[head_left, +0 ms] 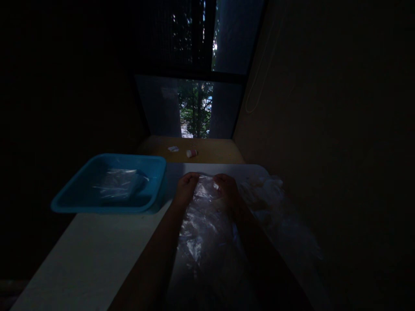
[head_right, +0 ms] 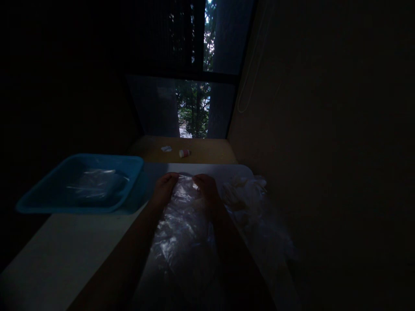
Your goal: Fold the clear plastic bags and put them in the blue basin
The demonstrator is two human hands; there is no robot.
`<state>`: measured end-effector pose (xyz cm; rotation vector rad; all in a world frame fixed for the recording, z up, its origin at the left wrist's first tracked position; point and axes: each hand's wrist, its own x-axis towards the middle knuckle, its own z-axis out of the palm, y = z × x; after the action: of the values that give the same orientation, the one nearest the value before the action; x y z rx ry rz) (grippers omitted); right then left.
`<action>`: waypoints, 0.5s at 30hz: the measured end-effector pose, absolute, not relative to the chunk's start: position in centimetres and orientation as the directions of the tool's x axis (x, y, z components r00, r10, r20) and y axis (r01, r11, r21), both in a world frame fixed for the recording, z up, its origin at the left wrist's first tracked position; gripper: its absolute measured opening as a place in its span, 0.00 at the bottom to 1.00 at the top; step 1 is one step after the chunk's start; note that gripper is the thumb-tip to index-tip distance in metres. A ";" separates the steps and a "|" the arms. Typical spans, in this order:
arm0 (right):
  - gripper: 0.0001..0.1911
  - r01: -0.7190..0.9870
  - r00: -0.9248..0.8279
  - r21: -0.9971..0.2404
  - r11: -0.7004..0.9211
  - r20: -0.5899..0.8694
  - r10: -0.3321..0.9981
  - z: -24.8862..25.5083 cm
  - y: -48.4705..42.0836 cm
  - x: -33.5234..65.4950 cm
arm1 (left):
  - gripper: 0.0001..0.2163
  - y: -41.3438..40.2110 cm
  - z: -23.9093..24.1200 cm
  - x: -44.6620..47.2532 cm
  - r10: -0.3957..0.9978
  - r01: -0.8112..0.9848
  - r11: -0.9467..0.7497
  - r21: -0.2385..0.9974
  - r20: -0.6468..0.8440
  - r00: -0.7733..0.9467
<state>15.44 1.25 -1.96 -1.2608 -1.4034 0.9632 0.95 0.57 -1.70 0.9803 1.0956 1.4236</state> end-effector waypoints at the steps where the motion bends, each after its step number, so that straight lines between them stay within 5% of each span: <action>1: 0.12 0.214 0.018 -0.965 0.150 0.157 0.987 -2.0 1.3 15.4 | 0.10 0.6 -1.8 0.9 0.992 -0.239 -0.051 0.970 0.021 -0.125; 15: 0.13 0.186 0.042 -0.975 0.120 0.130 0.991 -2.2 1.7 15.5 | 0.15 0.9 -2.5 1.0 0.998 -0.271 -0.038 0.962 0.024 -0.053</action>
<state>15.49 1.66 -2.22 -1.2717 -1.3580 0.9831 0.98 0.93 -2.50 1.0018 1.0232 1.3860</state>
